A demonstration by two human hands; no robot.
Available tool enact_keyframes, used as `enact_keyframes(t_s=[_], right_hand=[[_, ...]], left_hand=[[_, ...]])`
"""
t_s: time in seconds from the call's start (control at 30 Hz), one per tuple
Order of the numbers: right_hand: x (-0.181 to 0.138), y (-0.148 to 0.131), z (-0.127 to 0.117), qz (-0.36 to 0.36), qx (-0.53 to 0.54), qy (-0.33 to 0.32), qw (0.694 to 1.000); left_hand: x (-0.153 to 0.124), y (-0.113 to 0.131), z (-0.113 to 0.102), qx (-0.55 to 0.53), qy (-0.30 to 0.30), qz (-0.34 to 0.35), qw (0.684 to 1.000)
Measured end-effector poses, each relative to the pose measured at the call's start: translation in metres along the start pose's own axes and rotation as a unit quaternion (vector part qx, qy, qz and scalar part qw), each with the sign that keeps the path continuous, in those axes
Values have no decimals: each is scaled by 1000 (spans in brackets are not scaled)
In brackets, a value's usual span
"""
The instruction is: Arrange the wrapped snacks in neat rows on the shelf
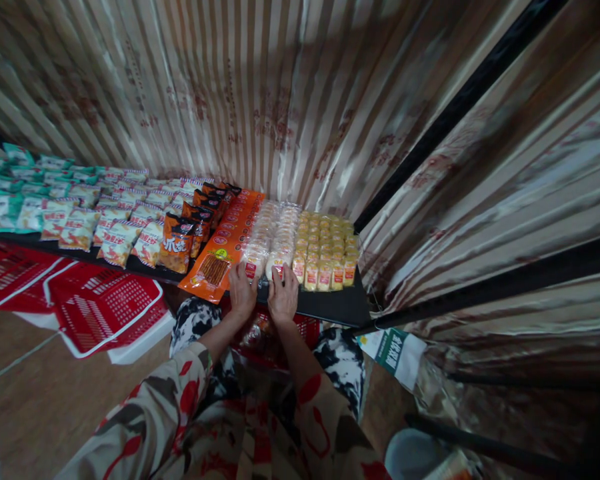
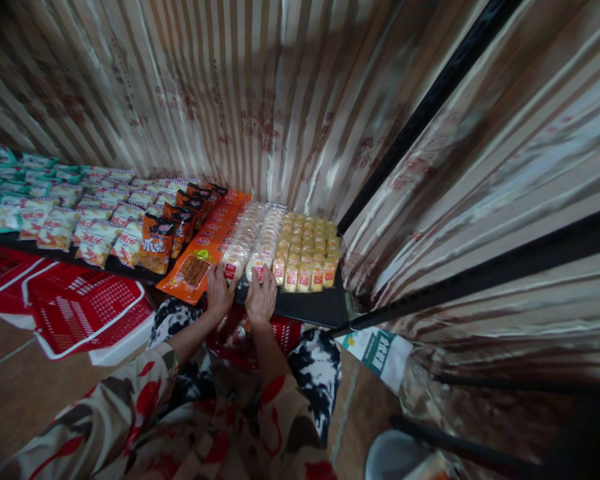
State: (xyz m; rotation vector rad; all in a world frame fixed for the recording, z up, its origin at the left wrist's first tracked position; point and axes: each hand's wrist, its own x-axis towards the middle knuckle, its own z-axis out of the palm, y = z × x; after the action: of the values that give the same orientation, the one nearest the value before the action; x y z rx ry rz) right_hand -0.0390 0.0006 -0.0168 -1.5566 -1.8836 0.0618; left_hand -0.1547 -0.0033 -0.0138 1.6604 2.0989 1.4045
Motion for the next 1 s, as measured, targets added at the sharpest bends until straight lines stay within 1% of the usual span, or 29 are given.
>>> enact_keyframes(t_s=[0.17, 0.27, 0.43, 0.63, 0.83, 1.0], right_hand=[[0, 0, 0, -3, -13, 6, 1000], [0, -1, 0, -10, -13, 16, 1000], [-1, -1, 1, -4, -13, 7, 1000], [-1, 0, 4, -14, -24, 30, 999], [-1, -2, 2, -10, -34, 24, 999], [0, -5, 1, 4, -34, -2, 999]], left_hand=[[2, -1, 1, 15, -21, 14, 1000], [3, -2, 3, 14, -16, 18, 1000], [5, -3, 6, 4, -13, 24, 1000], [4, -3, 7, -6, -11, 33, 999], [4, -8, 11, -11, -9, 22, 1000], [5, -9, 11, -14, -11, 12, 1000]])
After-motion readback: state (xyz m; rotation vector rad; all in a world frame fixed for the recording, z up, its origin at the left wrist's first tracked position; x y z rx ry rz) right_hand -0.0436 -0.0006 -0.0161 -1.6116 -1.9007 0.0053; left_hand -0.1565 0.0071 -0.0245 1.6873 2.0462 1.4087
